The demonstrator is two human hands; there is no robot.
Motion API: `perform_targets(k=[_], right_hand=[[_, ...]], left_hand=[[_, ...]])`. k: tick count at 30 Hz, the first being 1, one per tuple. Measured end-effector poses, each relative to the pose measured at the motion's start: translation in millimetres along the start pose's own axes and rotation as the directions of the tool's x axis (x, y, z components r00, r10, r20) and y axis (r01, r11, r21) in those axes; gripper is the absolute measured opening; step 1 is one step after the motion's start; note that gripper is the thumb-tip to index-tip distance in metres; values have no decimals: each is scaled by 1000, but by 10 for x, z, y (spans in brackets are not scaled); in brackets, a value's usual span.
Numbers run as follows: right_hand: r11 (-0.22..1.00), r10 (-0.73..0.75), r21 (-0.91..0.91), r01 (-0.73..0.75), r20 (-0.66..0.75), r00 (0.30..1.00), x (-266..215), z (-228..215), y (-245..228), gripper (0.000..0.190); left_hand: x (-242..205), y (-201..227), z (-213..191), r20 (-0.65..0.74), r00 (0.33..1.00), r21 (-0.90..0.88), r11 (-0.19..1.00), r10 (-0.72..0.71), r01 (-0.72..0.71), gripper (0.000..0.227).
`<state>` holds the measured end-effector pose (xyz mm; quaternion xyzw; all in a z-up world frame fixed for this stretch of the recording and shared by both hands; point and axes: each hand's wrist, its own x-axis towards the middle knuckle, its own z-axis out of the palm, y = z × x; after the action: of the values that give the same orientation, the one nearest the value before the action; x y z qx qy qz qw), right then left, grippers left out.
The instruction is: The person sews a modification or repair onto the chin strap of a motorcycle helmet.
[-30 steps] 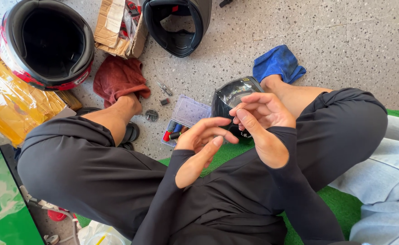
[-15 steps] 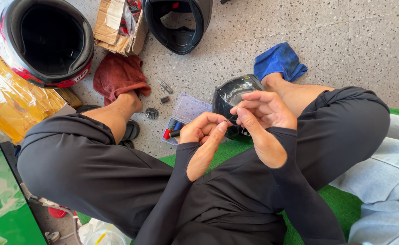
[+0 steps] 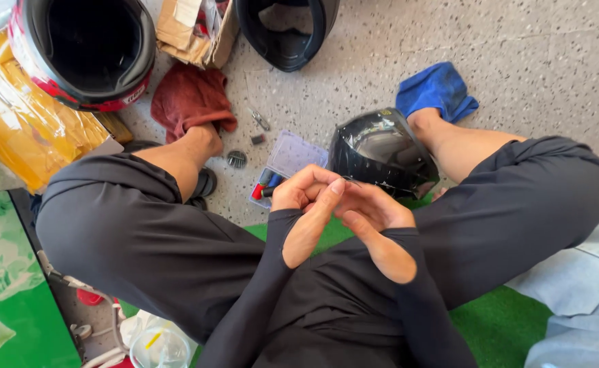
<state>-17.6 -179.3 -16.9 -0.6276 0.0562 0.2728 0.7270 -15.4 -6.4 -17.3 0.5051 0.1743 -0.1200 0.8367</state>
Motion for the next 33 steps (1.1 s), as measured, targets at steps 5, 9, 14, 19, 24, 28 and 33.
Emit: perform_targets(k=[5,9,14,19,24,28,33], right_hand=[[995,-50,93,46,35,998,152,111,-149,35],[974,-186,-138,179,-35,982,158,69,-181,19],[950,-242,-204,235,-13,970,99,-15,-255,9],[952,-156,-268,146,-16,988,99,30,-396,8],[987,-108,-123,101,-54,993,182,109,-274,9],[964,-164,-215,155,-23,986,274,104,-139,8],[974,-74,-217,60,-57,996,411,166,-72,13]], left_hand=[[-66,-35,-13,15,1000,37,999,-8,7,9],[-113,-80,-77,54,999,60,998,-7,4,10],[-133,-42,-42,119,989,6,997,-82,82,9],[-151,-179,-65,156,977,-211,962,-144,175,10],[-119,-222,-150,98,973,-301,926,-208,229,14],[-132,-270,-250,50,978,-246,947,-202,208,18],[-110,-268,-367,2,982,-193,963,-190,186,20]])
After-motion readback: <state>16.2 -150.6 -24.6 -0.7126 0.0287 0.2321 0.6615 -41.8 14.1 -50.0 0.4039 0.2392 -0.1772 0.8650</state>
